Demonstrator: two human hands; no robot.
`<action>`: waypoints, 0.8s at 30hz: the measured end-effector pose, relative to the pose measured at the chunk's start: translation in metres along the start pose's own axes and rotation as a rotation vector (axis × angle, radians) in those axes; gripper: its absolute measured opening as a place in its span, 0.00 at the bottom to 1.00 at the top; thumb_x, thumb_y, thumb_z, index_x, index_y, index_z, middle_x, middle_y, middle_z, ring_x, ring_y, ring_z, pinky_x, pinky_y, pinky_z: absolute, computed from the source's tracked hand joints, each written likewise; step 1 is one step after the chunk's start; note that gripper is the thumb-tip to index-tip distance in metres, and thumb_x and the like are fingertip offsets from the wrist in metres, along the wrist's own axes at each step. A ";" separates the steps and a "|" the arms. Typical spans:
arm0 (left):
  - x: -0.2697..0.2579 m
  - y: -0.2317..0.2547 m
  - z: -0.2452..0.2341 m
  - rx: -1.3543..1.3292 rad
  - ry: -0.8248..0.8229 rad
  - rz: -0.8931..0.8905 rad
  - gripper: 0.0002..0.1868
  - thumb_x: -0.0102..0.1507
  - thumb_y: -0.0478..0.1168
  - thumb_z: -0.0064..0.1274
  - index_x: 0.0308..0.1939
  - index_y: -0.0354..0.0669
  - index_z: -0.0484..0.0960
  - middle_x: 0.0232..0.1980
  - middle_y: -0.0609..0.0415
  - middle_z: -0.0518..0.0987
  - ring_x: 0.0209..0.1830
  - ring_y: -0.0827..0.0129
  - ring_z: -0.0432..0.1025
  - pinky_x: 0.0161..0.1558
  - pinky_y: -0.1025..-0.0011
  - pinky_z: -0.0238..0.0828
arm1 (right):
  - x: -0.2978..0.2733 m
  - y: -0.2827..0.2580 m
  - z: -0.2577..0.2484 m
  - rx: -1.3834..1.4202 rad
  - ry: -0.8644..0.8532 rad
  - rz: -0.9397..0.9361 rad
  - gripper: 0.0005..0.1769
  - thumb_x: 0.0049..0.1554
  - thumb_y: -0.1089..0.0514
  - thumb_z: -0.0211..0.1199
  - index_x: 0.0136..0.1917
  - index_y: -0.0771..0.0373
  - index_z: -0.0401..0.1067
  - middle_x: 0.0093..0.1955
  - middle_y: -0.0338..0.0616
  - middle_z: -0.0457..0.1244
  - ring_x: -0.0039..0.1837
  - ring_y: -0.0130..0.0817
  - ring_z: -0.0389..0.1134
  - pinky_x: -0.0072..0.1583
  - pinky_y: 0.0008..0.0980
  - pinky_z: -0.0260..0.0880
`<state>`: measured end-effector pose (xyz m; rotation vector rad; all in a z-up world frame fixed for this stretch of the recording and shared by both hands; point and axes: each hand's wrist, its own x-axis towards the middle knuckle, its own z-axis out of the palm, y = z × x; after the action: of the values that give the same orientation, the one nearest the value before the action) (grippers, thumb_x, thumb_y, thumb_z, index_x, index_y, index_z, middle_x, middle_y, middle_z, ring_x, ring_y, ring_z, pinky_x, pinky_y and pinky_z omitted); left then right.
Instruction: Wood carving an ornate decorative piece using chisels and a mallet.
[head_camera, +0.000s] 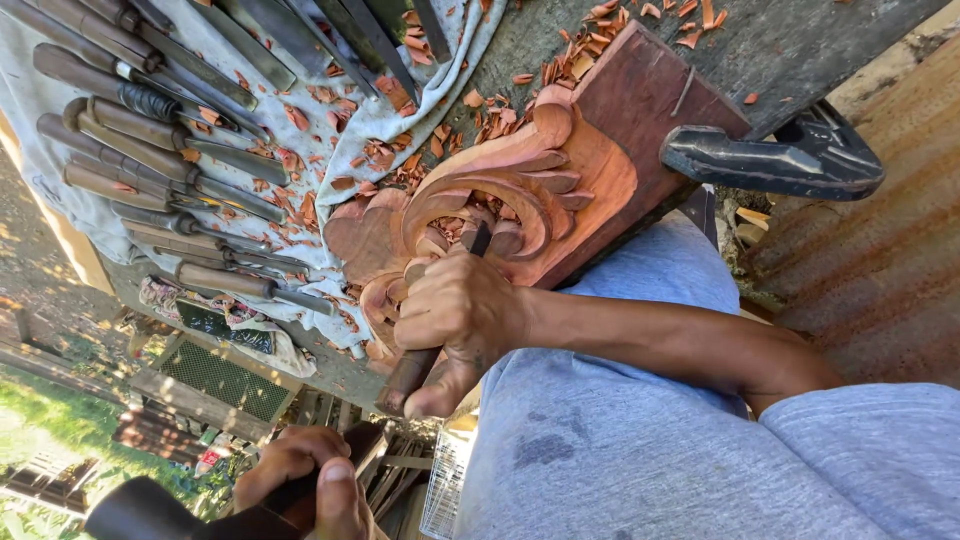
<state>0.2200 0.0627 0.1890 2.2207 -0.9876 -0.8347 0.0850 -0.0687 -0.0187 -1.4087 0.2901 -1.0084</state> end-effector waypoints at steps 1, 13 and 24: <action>0.000 0.001 0.005 0.004 -0.003 -0.003 0.09 0.65 0.30 0.52 0.37 0.39 0.66 0.31 0.46 0.73 0.31 0.66 0.68 0.40 0.68 0.71 | -0.001 0.000 0.001 0.003 0.004 0.004 0.33 0.51 0.29 0.66 0.29 0.57 0.59 0.28 0.40 0.54 0.32 0.43 0.59 0.37 0.44 0.55; 0.030 0.005 0.044 0.390 -0.139 0.328 0.09 0.59 0.32 0.55 0.38 0.42 0.69 0.31 0.47 0.74 0.28 0.66 0.68 0.35 0.71 0.65 | -0.005 0.005 -0.011 0.148 0.087 -0.008 0.31 0.54 0.31 0.64 0.31 0.57 0.60 0.30 0.40 0.53 0.33 0.42 0.60 0.39 0.44 0.55; 0.046 0.017 0.049 0.592 -0.243 0.229 0.08 0.56 0.38 0.58 0.33 0.39 0.75 0.28 0.48 0.73 0.27 0.60 0.70 0.32 0.66 0.65 | -0.007 0.017 -0.008 0.137 0.111 0.002 0.30 0.55 0.30 0.64 0.35 0.59 0.68 0.31 0.41 0.55 0.35 0.43 0.62 0.39 0.42 0.58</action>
<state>0.2011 0.0052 0.1552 2.4413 -1.7561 -0.7898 0.0821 -0.0719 -0.0385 -1.2314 0.2984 -1.0866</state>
